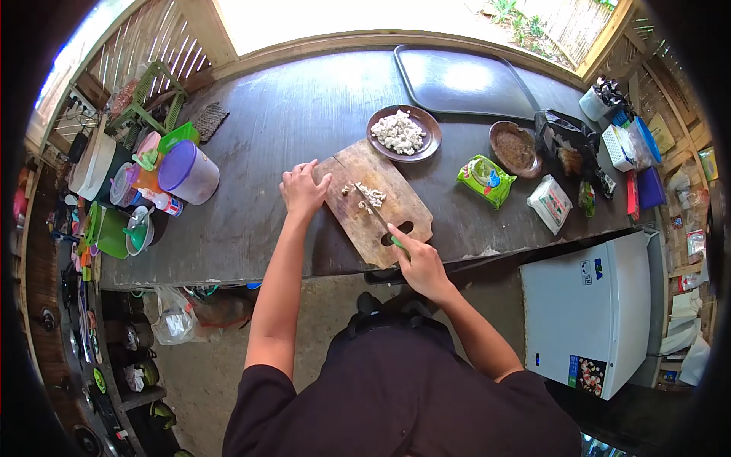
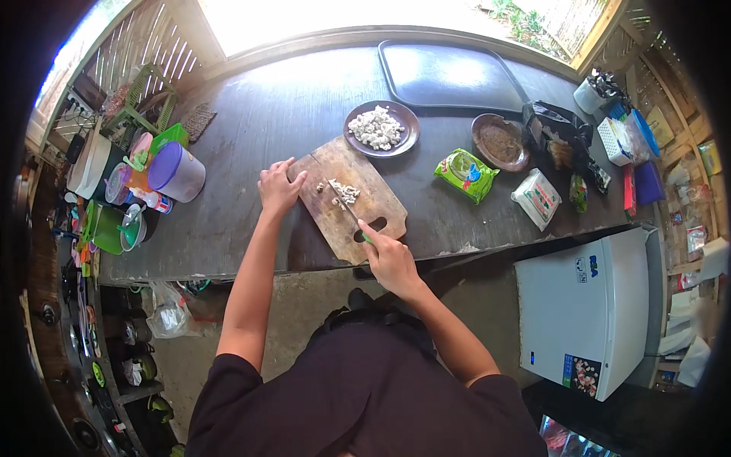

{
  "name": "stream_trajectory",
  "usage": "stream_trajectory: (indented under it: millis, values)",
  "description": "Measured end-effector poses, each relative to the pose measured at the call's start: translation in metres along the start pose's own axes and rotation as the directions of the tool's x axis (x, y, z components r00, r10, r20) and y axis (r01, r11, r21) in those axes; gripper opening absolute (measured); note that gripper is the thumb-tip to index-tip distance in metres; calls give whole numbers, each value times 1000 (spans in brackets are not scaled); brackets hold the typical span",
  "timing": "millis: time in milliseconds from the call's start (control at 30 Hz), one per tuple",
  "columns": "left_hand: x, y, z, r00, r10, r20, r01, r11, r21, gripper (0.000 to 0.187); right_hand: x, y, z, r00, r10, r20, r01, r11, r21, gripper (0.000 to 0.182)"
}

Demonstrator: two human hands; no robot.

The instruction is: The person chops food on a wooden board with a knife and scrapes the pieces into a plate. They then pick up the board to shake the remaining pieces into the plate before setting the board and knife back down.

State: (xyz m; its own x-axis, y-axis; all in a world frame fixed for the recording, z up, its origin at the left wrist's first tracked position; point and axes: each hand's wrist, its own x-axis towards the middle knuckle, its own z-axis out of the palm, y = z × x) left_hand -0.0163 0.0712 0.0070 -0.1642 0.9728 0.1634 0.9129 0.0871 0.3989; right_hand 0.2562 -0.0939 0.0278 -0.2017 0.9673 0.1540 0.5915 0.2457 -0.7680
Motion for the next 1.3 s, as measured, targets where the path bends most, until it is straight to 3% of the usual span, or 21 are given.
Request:
stream_trajectory:
  millis: [167, 367, 467, 667, 767, 967, 1067, 1167, 1300]
  values:
    - [6, -3, 3, 996, -10, 92, 7, 1000, 30, 66, 1, -6, -4, 996, 76, 43, -76, 997, 2, 51]
    - [10, -11, 5, 988, -90, 126, 85, 995, 45, 72, -2, 0, -3, 998, -28, -49, 28, 1000, -14, 52]
    - [8, -18, 1, 982, -100, 163, 100, 995, 3, 73, -3, -8, -9, 998, 63, 8, -62, 998, -16, 53]
    - [7, -33, -7, 969, -144, 202, 159, 986, -60, 67, -5, -6, -12, 999, 17, -31, -18, 999, -26, 52]
    - [4, -46, 3, 980, -152, 130, 167, 979, -117, 62, -4, -6, -14, 1000, 16, -8, -16, 998, -59, 52]
    - [-5, -45, -13, 943, -258, 209, 326, 838, -438, 53, -2, -7, -14, 1000, 2, -18, -3, 999, -48, 51]
    - [-2, -54, -4, 944, -223, 245, 328, 727, -603, 38, -2, -6, -15, 1000, 15, -22, -16, 999, -42, 51]
    - [-11, -35, -21, 949, -167, 266, 314, 527, -790, 28, -1, -10, -18, 1000, 5, -26, -6, 998, -56, 51]
    - [-12, -25, -29, 977, -65, 204, 209, 491, -846, 32, 0, -8, -20, 1000, 3, -22, -5, 998, -67, 51]
